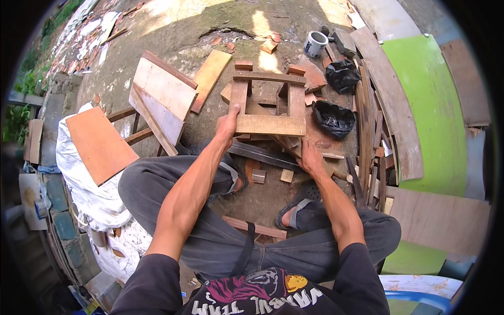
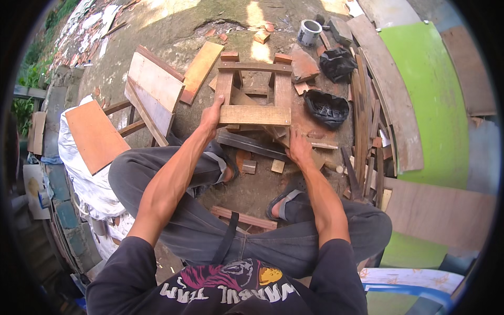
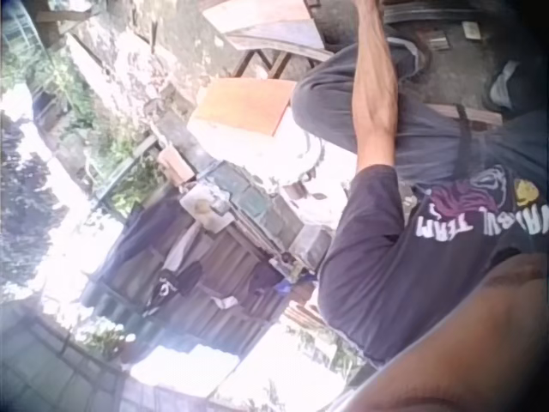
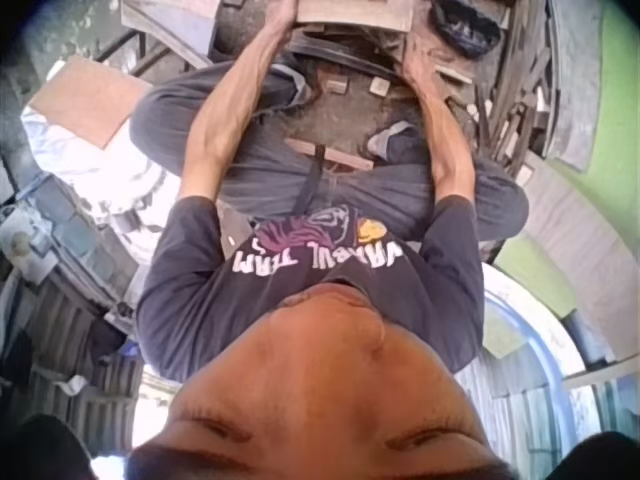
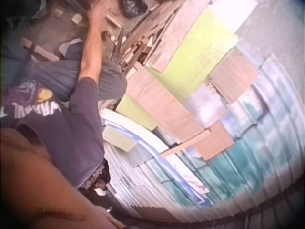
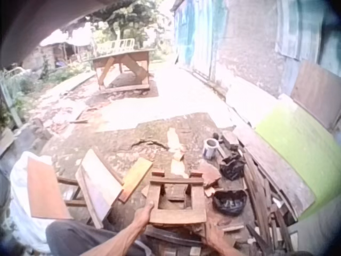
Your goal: The person sits on the ground and assembles a small wooden frame by hand. They pick up nails from a black plastic bag, position them on the frame, and hammer them in with a claw hammer. The person repeatedly retrieves nails and hammers them into the frame throughout the clip.
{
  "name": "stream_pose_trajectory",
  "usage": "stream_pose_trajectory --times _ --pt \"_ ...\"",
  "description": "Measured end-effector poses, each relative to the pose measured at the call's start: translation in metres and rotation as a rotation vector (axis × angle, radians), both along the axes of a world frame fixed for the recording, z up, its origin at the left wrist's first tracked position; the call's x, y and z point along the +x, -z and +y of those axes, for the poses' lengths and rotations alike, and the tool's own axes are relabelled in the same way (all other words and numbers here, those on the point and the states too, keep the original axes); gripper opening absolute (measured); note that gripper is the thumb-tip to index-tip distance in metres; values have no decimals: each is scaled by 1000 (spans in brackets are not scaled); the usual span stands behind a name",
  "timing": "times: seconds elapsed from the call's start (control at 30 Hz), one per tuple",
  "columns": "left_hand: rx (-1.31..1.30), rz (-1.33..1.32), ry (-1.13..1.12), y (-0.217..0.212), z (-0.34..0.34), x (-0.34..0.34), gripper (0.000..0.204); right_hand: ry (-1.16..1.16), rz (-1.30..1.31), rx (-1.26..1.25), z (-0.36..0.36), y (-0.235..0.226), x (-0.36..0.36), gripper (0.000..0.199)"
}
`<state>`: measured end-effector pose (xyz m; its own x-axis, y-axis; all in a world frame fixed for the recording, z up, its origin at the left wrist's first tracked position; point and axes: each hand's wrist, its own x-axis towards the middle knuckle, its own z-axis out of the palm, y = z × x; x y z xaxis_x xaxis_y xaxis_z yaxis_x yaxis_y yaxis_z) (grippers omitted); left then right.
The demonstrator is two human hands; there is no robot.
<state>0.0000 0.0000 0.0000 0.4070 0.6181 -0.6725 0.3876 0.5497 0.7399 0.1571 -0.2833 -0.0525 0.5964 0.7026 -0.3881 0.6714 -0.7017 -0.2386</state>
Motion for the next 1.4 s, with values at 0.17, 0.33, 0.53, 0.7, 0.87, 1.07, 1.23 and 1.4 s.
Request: stream_pose_trajectory --times 0.17,0.33,0.53,0.7,0.87,1.07,1.23,1.4 --pt "8 -17 -105 11 -19 2 79 -101 -102 174 -16 8 14 88" --pt "-16 -21 -199 -8 -42 8 76 -98 -87 159 -21 -1 11 84" --pt "-56 -79 -235 2 -49 6 71 -66 -73 156 -23 5 -5 82" --pt "-54 -105 -106 19 -39 3 74 -57 -115 220 -25 5 -14 79" --pt "-389 -294 42 29 -25 -25 81 -41 -77 208 -27 5 -21 83" --pt "89 -10 161 18 -28 -17 80 -75 -72 240 -19 12 -31 81" --pt "496 215 163 21 -33 -11 82 -145 -89 215 12 8 -55 78" --pt "440 179 117 16 -22 -14 76 -109 -63 219 26 9 -57 77"
